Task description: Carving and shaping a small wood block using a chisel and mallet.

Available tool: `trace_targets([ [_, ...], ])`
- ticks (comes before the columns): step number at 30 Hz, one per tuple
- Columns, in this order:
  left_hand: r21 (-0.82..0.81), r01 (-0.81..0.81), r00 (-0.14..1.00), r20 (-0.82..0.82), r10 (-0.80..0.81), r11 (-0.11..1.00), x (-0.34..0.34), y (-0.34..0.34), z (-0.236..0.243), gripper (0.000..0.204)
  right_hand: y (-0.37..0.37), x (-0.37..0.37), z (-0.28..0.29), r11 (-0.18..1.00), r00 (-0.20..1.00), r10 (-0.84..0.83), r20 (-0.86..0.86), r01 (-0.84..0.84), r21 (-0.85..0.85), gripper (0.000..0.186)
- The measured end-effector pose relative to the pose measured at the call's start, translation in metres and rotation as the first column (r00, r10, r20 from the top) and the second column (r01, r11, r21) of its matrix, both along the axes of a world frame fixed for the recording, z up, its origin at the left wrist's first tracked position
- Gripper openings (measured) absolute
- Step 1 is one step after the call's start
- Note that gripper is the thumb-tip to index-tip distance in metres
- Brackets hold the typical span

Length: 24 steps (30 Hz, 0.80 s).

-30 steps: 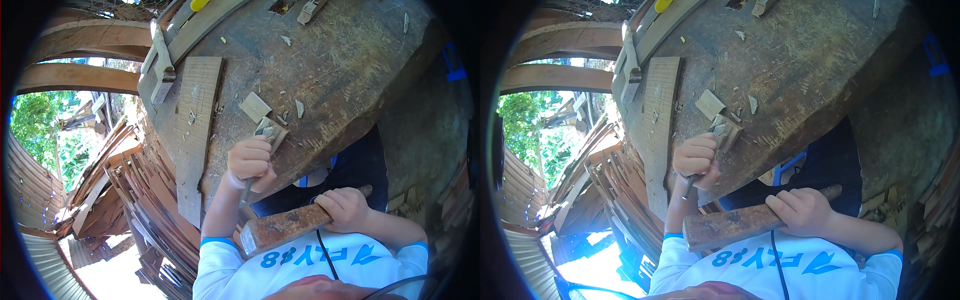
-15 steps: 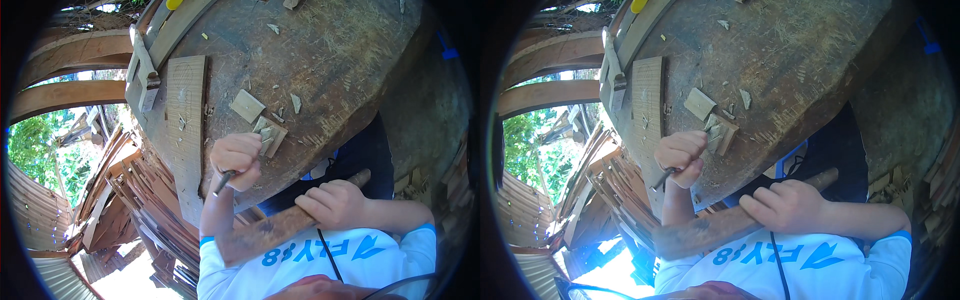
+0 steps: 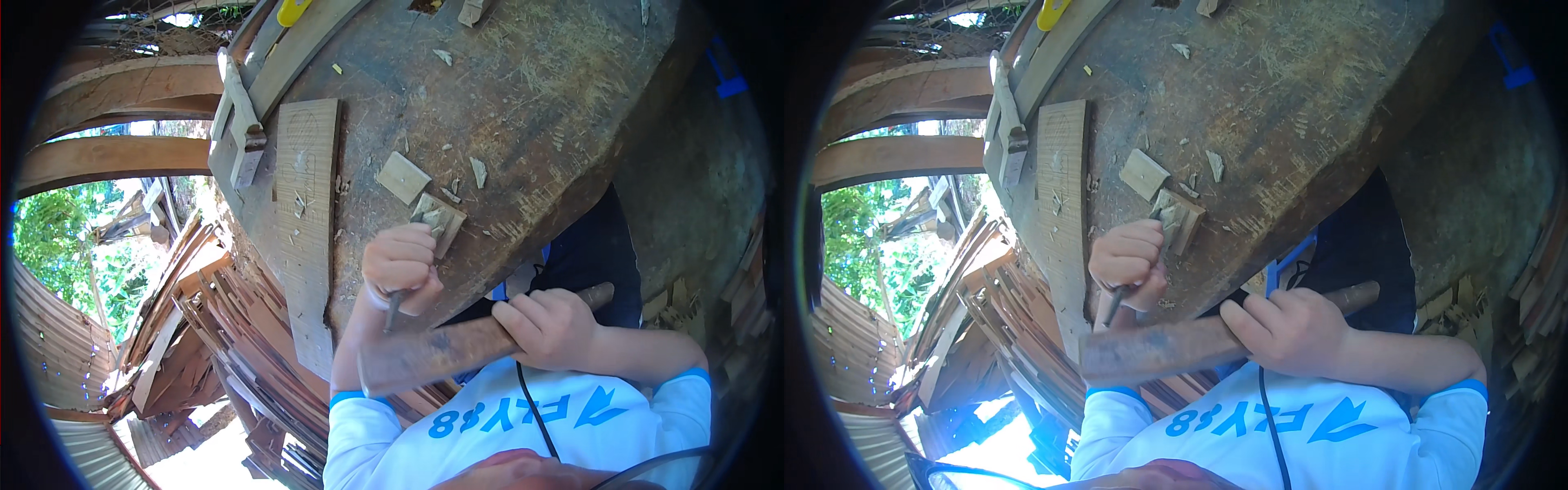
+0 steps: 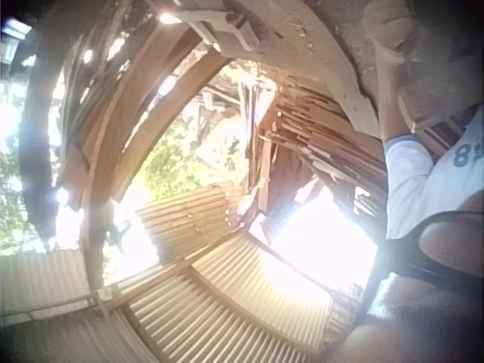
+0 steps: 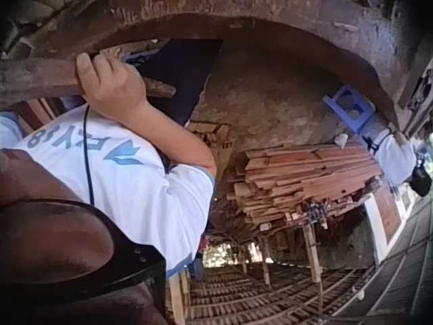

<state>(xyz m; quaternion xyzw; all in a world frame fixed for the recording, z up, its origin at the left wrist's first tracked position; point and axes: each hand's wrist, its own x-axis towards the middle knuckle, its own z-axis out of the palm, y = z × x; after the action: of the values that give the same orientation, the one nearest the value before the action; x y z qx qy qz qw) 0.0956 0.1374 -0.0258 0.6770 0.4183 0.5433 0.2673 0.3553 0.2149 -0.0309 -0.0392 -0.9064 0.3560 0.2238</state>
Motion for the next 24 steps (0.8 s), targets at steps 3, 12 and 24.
trace_targets([
  [3, -0.007, -0.068, 0.993, -0.1, 0.067, 0.998, 0.013, -0.003, 0.0, 0.035, -0.002, 0.01, -0.003, 0.997, 0.975, 0.033, -0.22, -0.046, -0.055, 0.042],
  [12, 0.004, -0.085, 0.948, -0.309, 0.082, 0.996, 0.01, -0.004, -0.01, 0.037, 0.006, 0.011, -0.014, 0.997, 0.999, 0.032, 0.002, -0.032, -0.066, 0.056],
  [24, 0.056, -0.102, 0.988, -0.113, 0.108, 0.993, 0.013, 0.008, 0.01, 0.034, 0.006, 0.02, 0.005, 0.98, 0.993, 0.115, 0.039, -0.107, -0.166, 0.052],
])
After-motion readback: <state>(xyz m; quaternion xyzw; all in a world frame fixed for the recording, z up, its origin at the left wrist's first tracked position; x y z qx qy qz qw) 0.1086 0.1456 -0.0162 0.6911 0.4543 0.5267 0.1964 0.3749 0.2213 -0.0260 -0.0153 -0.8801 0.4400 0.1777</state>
